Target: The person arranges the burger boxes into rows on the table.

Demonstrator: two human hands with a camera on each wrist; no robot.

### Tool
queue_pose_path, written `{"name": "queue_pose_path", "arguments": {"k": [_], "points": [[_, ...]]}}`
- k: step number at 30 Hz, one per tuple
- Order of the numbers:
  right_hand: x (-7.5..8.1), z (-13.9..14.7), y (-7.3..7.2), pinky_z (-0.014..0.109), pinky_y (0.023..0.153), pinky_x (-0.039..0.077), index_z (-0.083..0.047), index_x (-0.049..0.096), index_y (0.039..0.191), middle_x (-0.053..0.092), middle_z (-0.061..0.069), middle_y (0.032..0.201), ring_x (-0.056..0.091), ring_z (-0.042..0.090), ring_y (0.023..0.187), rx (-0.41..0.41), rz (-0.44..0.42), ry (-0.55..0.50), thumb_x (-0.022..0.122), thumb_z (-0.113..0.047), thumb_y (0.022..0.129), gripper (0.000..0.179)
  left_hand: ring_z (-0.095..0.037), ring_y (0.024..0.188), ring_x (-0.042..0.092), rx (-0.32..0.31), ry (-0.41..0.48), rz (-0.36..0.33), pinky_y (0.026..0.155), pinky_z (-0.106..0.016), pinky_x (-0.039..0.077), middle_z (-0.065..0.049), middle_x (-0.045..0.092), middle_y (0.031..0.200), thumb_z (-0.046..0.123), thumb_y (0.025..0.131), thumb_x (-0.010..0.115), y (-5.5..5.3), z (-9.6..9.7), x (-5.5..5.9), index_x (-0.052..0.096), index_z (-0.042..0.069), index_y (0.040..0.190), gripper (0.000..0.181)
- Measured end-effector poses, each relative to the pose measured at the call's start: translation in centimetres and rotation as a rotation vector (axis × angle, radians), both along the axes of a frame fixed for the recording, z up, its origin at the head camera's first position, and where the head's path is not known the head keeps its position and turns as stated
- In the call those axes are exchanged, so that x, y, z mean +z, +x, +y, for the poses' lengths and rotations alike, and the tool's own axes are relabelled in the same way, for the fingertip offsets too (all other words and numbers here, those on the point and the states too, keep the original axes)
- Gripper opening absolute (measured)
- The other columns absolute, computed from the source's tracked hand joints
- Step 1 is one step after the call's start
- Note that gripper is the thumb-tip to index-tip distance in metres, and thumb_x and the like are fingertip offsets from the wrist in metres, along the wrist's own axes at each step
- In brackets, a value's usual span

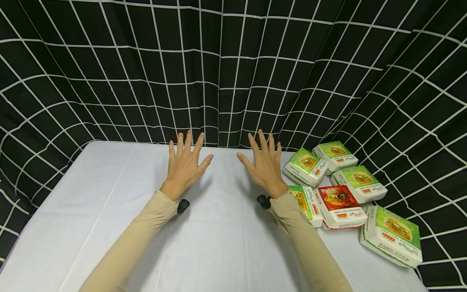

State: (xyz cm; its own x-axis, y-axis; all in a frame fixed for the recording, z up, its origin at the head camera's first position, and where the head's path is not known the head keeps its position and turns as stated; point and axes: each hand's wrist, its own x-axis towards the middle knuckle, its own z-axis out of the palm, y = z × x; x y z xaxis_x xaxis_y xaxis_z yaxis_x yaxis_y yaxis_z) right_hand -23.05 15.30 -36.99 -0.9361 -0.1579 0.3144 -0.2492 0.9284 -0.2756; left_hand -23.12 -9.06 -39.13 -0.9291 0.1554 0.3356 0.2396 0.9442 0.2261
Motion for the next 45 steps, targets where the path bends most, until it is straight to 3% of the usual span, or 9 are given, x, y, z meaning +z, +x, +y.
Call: {"name": "queue_pose_path", "arguments": {"k": [11,19,27,45], "points": [[0.3,1.0,1.9,0.061,0.122,-0.002,-0.022,0.029,0.157,0.013,0.01,0.168,0.001,0.036,0.155,-0.002,-0.004,-0.028,0.045,-0.062,0.097,0.074,-0.042,0.152,0.015,-0.029,0.04,0.057,0.121,-0.064,0.01,-0.019,0.02,0.164,0.061,0.098,0.041,1.0,1.1,0.2,0.024,0.02,0.159,0.075],[0.1,2.3,3.7,0.061,0.122,0.005,-0.019,0.031,0.157,0.014,0.012,0.167,0.003,0.035,0.155,0.005,0.007,-0.059,0.048,-0.057,0.097,0.072,-0.043,0.15,0.019,-0.054,0.05,0.09,0.119,-0.064,0.015,-0.019,0.025,0.162,0.058,0.098,0.044,2.1,2.4,0.3,0.028,0.019,0.157,0.073],[-0.6,3.1,5.6,0.062,0.121,0.005,-0.015,0.034,0.156,0.016,0.015,0.166,0.006,0.039,0.154,0.028,0.016,-0.09,0.052,-0.053,0.097,0.072,-0.041,0.151,0.019,-0.091,0.052,0.086,0.12,-0.063,0.015,-0.017,0.027,0.162,0.058,0.098,0.045,2.9,3.8,0.0,0.029,0.02,0.157,0.072],[-1.1,4.1,9.4,0.065,0.119,0.011,-0.012,0.035,0.154,0.019,0.017,0.165,0.007,0.042,0.153,-0.005,-0.01,-0.186,0.06,-0.047,0.095,0.073,-0.04,0.149,0.028,-0.166,0.056,0.066,0.119,-0.063,0.02,-0.017,0.033,0.16,0.057,0.096,0.05,4.5,5.7,-0.5,0.032,0.02,0.156,0.072]]}}
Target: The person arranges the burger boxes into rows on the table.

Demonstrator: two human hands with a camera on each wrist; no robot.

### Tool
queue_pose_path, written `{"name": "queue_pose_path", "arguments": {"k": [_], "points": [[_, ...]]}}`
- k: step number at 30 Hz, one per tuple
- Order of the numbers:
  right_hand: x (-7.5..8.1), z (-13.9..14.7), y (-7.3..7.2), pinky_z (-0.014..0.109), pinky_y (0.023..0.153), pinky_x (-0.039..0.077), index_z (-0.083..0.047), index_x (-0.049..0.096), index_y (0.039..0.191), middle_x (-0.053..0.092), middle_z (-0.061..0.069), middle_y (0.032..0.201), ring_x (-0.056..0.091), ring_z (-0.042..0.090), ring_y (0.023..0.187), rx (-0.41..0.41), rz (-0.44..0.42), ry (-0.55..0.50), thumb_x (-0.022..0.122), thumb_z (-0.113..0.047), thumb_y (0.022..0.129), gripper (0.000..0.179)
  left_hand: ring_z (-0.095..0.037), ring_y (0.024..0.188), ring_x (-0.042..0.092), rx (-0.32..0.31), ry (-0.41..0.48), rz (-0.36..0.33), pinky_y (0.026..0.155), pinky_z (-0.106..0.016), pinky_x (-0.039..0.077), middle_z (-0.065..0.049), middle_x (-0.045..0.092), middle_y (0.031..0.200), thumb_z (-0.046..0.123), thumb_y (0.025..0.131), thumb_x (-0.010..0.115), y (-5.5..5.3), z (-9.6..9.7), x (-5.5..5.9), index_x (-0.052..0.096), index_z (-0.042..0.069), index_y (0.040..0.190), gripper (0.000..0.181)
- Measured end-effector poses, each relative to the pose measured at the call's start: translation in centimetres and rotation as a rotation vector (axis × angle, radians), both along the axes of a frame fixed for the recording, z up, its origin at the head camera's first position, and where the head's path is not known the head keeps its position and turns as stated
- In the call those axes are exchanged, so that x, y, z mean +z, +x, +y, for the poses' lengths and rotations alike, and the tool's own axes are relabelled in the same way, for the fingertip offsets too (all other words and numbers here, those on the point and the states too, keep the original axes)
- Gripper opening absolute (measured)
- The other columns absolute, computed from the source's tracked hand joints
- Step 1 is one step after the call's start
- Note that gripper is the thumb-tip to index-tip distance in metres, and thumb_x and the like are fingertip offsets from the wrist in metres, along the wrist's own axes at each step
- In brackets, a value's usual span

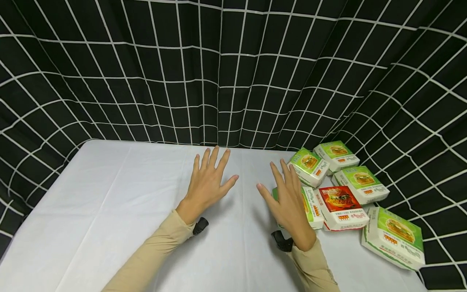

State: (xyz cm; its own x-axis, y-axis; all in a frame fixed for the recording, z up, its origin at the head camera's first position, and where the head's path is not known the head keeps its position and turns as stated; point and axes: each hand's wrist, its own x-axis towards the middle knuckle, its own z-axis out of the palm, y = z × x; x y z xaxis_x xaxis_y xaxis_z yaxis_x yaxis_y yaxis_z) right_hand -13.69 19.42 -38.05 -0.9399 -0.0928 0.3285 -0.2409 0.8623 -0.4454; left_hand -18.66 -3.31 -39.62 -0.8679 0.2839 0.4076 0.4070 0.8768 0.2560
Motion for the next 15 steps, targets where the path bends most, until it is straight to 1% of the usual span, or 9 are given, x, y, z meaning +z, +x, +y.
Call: {"name": "queue_pose_path", "arguments": {"k": [6,10,15], "points": [[0.3,0.7,0.6,0.066,0.119,0.01,-0.012,0.035,0.154,0.018,0.016,0.165,0.006,0.043,0.153,-0.001,-0.036,-0.023,0.061,-0.046,0.094,0.074,-0.039,0.148,0.028,-0.023,-0.012,-0.038,0.119,-0.063,0.021,-0.016,0.034,0.159,0.058,0.095,0.05,0.4,0.7,-0.2,0.031,0.02,0.156,0.075],[0.6,1.4,0.8,0.069,0.117,0.01,-0.011,0.036,0.154,0.019,0.019,0.164,0.008,0.046,0.152,0.009,-0.062,-0.026,0.064,-0.044,0.093,0.074,-0.039,0.147,0.03,-0.044,0.002,-0.043,0.118,-0.063,0.022,-0.016,0.036,0.157,0.058,0.095,0.051,0.6,1.2,-0.3,0.032,0.019,0.156,0.074],[1.1,2.8,1.0,0.073,0.114,0.012,-0.009,0.036,0.153,0.019,0.021,0.163,0.009,0.052,0.149,0.045,-0.143,-0.015,0.068,-0.041,0.092,0.076,-0.039,0.146,0.033,-0.068,0.005,-0.048,0.117,-0.063,0.025,-0.015,0.037,0.157,0.058,0.095,0.052,0.9,2.1,-0.5,0.032,0.019,0.155,0.074]]}}
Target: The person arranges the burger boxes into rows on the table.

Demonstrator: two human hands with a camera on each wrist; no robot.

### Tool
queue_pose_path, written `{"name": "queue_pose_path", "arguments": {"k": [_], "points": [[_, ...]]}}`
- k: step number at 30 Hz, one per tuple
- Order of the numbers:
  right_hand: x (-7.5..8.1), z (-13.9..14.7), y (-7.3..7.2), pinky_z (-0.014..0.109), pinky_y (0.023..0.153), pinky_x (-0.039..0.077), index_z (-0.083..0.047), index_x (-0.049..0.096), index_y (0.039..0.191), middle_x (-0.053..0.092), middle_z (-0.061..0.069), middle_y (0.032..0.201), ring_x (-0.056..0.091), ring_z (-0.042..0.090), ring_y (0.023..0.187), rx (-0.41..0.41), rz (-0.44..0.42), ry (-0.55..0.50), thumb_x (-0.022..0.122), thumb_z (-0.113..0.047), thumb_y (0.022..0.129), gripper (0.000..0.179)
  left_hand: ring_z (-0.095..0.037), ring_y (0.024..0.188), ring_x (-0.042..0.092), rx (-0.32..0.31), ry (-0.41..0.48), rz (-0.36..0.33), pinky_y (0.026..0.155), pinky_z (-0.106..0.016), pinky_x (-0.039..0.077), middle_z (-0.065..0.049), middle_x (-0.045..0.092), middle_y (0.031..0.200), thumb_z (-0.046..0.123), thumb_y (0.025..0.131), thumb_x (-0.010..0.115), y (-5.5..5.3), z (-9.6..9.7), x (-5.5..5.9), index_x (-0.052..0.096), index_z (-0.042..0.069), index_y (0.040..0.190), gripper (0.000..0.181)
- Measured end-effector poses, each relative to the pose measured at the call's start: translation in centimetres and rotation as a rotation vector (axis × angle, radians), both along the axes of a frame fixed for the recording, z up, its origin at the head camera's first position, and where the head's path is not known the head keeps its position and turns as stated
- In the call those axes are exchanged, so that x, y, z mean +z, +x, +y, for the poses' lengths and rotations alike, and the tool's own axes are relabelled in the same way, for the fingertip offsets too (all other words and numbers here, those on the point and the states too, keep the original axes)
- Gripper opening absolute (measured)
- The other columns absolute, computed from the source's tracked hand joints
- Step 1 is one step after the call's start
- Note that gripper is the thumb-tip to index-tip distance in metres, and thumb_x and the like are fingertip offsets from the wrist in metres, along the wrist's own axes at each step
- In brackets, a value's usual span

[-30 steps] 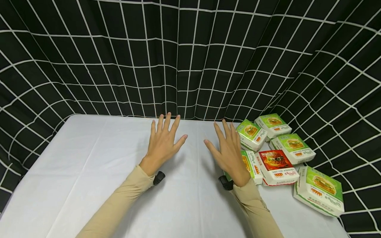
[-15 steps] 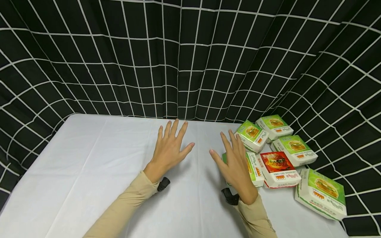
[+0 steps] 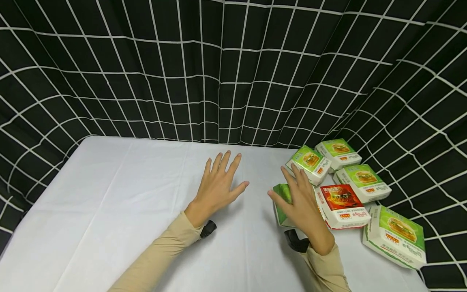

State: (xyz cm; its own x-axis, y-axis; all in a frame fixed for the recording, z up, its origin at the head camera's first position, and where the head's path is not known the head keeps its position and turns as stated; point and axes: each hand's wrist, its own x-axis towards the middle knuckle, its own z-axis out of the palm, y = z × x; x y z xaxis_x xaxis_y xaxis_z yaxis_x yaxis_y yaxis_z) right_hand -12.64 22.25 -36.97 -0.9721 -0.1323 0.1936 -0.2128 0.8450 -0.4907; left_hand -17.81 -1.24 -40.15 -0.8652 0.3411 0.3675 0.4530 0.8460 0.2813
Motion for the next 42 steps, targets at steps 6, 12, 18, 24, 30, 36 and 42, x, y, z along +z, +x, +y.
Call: {"name": "queue_pose_path", "arguments": {"k": [6,12,18,24,30,36,42], "points": [[0.6,1.8,0.2,0.076,0.112,0.012,-0.014,0.036,0.154,0.02,0.025,0.162,0.01,0.055,0.148,0.042,-0.076,-0.004,0.068,-0.04,0.092,0.074,-0.037,0.146,0.033,-0.04,0.0,-0.045,0.118,-0.062,0.025,-0.014,0.035,0.158,0.06,0.096,0.049,0.4,1.2,-0.5,0.03,0.019,0.156,0.075],[0.7,2.8,0.2,0.073,0.113,0.014,-0.012,0.038,0.153,0.025,0.027,0.159,0.015,0.057,0.146,0.084,-0.112,0.009,0.067,-0.038,0.093,0.071,-0.035,0.147,0.032,-0.065,0.001,-0.091,0.119,-0.06,0.024,-0.013,0.035,0.158,0.06,0.096,0.048,1.1,2.6,-1.2,0.028,0.02,0.157,0.075],[0.8,3.6,0.4,0.076,0.11,0.016,-0.011,0.04,0.151,0.026,0.026,0.159,0.015,0.058,0.144,0.102,-0.151,0.013,0.067,-0.037,0.093,0.069,-0.035,0.146,0.034,-0.1,0.023,-0.128,0.118,-0.061,0.025,-0.013,0.036,0.158,0.06,0.096,0.048,1.9,3.8,-2.1,0.028,0.02,0.157,0.076],[0.7,5.2,0.3,0.077,0.106,0.021,-0.008,0.041,0.149,0.025,0.03,0.157,0.017,0.058,0.143,0.11,-0.188,-0.005,0.066,-0.027,0.095,0.063,-0.035,0.145,0.037,-0.142,0.061,-0.174,0.119,-0.06,0.024,-0.014,0.038,0.157,0.057,0.095,0.052,2.6,4.5,-3.0,0.031,0.019,0.156,0.074],[0.3,6.0,-0.1,0.078,0.105,0.021,-0.006,0.042,0.148,0.025,0.031,0.157,0.019,0.057,0.143,0.125,-0.225,-0.011,0.066,-0.024,0.095,0.06,-0.031,0.146,0.036,-0.211,0.054,-0.233,0.12,-0.058,0.024,-0.013,0.039,0.157,0.055,0.096,0.053,3.1,5.3,-3.7,0.029,0.018,0.157,0.075],[-0.2,5.9,-0.3,0.076,0.107,0.022,-0.005,0.045,0.147,0.027,0.033,0.156,0.02,0.056,0.143,0.1,-0.25,-0.004,0.065,-0.027,0.096,0.059,-0.024,0.141,0.044,-0.27,0.037,-0.259,0.118,-0.058,0.029,-0.007,0.047,0.152,0.054,0.095,0.056,3.5,5.7,-4.0,0.033,0.017,0.156,0.074],[-0.7,5.1,-0.5,0.074,0.107,0.023,-0.003,0.05,0.143,0.032,0.033,0.153,0.022,0.057,0.141,0.105,-0.207,0.005,0.063,-0.03,0.097,0.055,-0.02,0.139,0.047,-0.323,0.038,-0.285,0.117,-0.059,0.03,-0.002,0.05,0.151,0.053,0.096,0.058,3.9,5.9,-4.2,0.034,0.015,0.155,0.074]]}}
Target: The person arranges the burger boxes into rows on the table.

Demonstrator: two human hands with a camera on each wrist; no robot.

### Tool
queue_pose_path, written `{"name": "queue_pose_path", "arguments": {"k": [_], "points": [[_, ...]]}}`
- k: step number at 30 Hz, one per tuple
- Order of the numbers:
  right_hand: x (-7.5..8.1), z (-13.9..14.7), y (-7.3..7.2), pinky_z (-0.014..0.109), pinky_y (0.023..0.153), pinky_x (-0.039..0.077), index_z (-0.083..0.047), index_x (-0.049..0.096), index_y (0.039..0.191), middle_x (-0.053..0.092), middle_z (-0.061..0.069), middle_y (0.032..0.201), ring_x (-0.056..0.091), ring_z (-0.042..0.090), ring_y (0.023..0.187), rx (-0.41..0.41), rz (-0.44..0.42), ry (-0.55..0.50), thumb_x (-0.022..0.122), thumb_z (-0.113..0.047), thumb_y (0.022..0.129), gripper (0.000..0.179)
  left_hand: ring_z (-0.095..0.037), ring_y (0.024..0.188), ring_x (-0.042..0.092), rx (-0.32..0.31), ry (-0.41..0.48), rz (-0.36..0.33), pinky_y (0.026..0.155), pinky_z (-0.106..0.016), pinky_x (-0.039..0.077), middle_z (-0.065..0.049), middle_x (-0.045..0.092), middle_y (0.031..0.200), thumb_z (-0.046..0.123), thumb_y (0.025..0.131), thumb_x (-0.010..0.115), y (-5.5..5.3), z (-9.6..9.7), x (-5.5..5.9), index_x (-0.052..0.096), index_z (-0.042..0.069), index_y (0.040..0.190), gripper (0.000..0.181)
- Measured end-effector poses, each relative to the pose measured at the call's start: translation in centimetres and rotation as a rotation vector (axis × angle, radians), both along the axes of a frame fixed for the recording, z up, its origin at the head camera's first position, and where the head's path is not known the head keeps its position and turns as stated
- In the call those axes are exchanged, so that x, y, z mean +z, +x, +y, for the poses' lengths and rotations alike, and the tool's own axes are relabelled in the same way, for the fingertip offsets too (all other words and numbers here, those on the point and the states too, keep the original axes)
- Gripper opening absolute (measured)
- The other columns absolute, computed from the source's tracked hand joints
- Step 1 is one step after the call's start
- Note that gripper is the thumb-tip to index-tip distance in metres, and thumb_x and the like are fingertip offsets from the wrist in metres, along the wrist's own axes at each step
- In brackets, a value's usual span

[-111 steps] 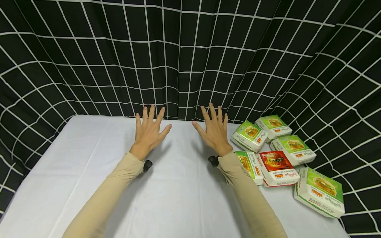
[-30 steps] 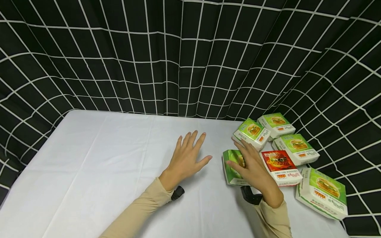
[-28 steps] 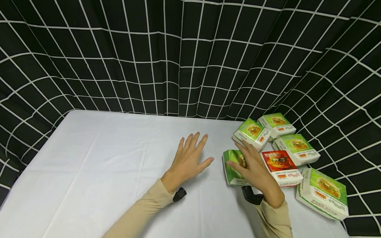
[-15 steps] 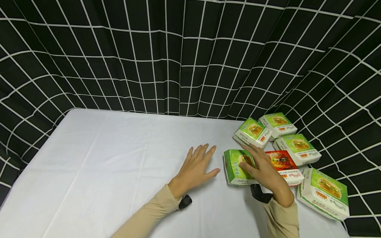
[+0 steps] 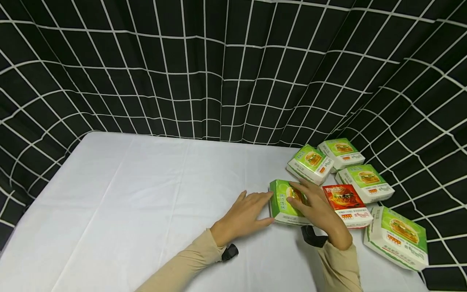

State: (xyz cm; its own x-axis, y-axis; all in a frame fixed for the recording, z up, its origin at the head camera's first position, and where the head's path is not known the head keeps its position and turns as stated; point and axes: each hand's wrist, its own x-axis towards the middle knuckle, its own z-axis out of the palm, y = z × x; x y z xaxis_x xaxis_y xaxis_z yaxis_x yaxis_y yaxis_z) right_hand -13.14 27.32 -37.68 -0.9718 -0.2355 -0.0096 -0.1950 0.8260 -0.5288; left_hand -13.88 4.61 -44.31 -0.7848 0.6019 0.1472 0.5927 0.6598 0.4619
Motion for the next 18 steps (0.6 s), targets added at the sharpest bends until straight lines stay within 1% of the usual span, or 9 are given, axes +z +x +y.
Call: {"name": "queue_pose_path", "arguments": {"k": [2,5,10,13,18], "points": [[-0.2,-0.3,-0.1,0.074,0.107,0.022,-0.004,0.05,0.143,0.032,0.032,0.154,0.021,0.055,0.142,0.005,-0.001,-0.002,0.061,-0.033,0.098,0.055,-0.02,0.139,0.047,-0.001,0.0,-0.007,0.117,-0.058,0.03,-0.002,0.049,0.151,0.054,0.095,0.058,0.1,0.1,0.1,0.033,0.014,0.155,0.076],[-0.4,-0.7,-0.1,0.074,0.107,0.022,-0.005,0.049,0.145,0.033,0.03,0.155,0.02,0.053,0.143,0.002,-0.005,0.005,0.058,-0.037,0.099,0.056,-0.02,0.139,0.047,0.013,0.001,-0.009,0.118,-0.057,0.03,-0.003,0.048,0.152,0.056,0.094,0.058,0.2,0.1,0.0,0.032,0.013,0.155,0.079],[-0.5,-1.3,-0.2,0.073,0.108,0.023,-0.004,0.049,0.144,0.034,0.03,0.153,0.023,0.052,0.141,-0.007,0.022,0.005,0.058,-0.035,0.1,0.055,-0.021,0.138,0.049,0.05,0.022,-0.015,0.117,-0.056,0.032,-0.005,0.05,0.151,0.056,0.096,0.055,-0.2,-0.1,0.2,0.035,0.012,0.154,0.075],[-0.6,-1.6,-0.2,0.073,0.108,0.024,-0.003,0.049,0.144,0.034,0.031,0.153,0.025,0.051,0.14,-0.01,0.032,0.001,0.057,-0.033,0.1,0.054,-0.02,0.139,0.048,0.062,0.054,-0.05,0.117,-0.053,0.033,-0.005,0.05,0.15,0.051,0.097,0.056,-0.7,-0.7,0.4,0.039,0.012,0.152,0.07],[-0.8,-1.8,-0.4,0.07,0.106,0.025,-0.001,0.049,0.143,0.036,0.03,0.152,0.024,0.051,0.138,-0.02,0.034,0.002,0.056,-0.034,0.101,0.054,-0.021,0.138,0.049,0.073,0.132,-0.146,0.117,-0.048,0.035,-0.004,0.052,0.149,0.043,0.098,0.059,-1.7,-1.9,0.6,0.043,0.014,0.15,0.061]]}}
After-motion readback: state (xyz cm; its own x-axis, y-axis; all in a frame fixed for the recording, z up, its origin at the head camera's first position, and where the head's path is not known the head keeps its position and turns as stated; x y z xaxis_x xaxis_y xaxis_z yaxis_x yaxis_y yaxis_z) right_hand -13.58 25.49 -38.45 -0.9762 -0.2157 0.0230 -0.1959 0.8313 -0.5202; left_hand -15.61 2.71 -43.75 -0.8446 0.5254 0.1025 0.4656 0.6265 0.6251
